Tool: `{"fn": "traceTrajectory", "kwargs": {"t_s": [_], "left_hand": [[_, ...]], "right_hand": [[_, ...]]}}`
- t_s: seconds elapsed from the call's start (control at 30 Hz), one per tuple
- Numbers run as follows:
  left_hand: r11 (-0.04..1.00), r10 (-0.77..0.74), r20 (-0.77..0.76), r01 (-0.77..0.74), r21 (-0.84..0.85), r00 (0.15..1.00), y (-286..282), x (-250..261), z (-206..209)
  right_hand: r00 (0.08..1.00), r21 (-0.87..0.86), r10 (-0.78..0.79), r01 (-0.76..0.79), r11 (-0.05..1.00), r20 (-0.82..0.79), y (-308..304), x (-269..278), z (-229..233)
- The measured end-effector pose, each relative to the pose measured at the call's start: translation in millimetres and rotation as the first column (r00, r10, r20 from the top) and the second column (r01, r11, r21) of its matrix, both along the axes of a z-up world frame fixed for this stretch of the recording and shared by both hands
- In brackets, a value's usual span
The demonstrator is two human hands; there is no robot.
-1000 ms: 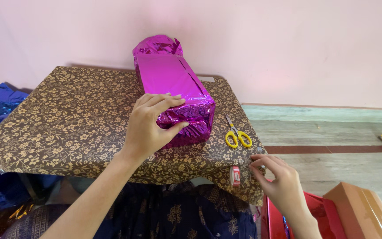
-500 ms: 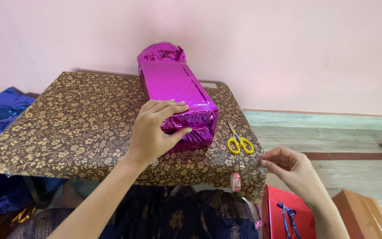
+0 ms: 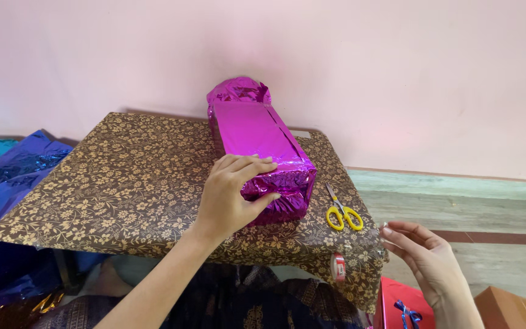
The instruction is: The person wraps a rectangular box with shiny purple wrapping paper on a patterned table. They fold the paper edges, smooth the surface, and secure the folds with clear adhesive tape. Yellow scissors and a tape roll are used during the process.
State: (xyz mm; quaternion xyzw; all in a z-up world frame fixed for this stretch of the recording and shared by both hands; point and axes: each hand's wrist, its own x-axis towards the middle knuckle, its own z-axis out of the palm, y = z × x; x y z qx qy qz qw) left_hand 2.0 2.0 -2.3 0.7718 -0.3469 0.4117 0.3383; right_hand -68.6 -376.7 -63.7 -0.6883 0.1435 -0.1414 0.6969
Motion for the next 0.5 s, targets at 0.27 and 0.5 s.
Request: {"fn": "traceTrajectory", "kwargs": {"t_s": [0.27,0.5], "left_hand": [[1.000,-0.005,-0.003,0.005,-0.011,1.000,0.7,-1.8,0.4],[1.000,-0.006,-0.007,0.006,-0.004,1.000,0.7,-2.2,1.3]], "right_hand": [[0.992,0.056,-0.084,0.079,0.995,0.092,18.3,7.2,1.3],[0.983,0.426,0.165,-0.182,0.886,0.078,121.1,3.4,14.8]]}}
